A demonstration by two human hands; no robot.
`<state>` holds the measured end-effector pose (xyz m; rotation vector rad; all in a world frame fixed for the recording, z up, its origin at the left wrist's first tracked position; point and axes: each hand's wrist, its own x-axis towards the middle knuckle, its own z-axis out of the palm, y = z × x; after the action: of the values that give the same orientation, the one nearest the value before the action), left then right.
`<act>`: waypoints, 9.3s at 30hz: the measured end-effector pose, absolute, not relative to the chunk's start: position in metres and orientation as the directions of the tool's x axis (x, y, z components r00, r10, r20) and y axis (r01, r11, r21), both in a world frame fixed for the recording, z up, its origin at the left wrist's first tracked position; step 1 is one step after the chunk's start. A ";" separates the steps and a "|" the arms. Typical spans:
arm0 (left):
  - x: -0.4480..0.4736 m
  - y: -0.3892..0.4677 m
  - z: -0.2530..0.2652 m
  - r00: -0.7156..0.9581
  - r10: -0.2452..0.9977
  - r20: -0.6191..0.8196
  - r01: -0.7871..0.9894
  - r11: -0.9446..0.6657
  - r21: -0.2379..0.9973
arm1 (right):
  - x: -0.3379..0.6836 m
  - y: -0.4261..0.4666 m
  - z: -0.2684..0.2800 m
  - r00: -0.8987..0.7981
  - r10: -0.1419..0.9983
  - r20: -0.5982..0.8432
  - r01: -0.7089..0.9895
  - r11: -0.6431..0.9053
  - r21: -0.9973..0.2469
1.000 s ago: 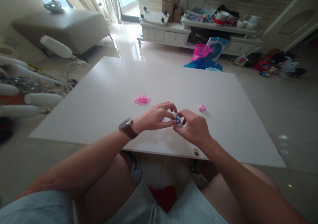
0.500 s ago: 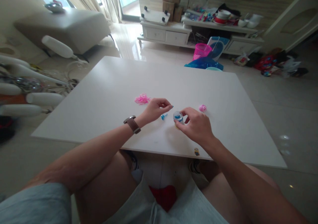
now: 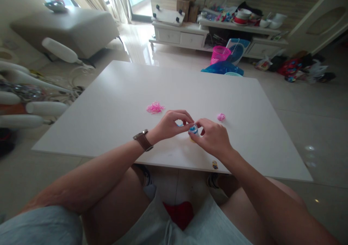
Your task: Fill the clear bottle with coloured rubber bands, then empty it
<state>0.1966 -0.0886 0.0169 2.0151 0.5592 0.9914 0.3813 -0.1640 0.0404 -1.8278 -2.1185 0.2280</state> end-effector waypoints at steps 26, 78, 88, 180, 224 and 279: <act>0.193 -0.040 -0.070 0.737 0.676 0.021 0.550 -0.618 0.561 | 0.386 -0.165 0.043 -0.101 0.976 0.190 0.943 0.155 -0.295; 0.191 -0.079 0.012 0.627 0.709 0.321 0.275 -0.587 0.761 | 0.387 -0.161 0.047 -0.078 0.992 0.094 0.969 0.098 -0.225; 0.202 -0.050 -0.064 0.810 0.582 0.068 0.487 -0.734 0.473 | 0.395 -0.159 0.047 -0.053 0.989 0.135 0.974 0.081 -0.211; 0.200 -0.086 0.005 0.734 0.621 0.276 0.296 -0.658 0.693 | 0.387 -0.159 0.046 -0.038 0.992 0.120 0.851 0.095 -0.517; 0.115 0.009 -0.022 0.147 0.987 -0.064 0.738 -0.066 0.672 | 0.384 -0.160 0.040 -0.101 0.993 0.054 0.949 0.113 -0.295; 0.184 -0.092 0.027 0.757 0.568 0.323 0.357 -0.773 0.524 | 0.370 -0.162 0.033 -0.146 0.989 0.029 0.964 0.149 -0.220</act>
<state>0.1843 -0.0920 0.0269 2.5182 0.7025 0.6599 0.3701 -0.1622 0.0326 -1.9346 -2.2491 0.2221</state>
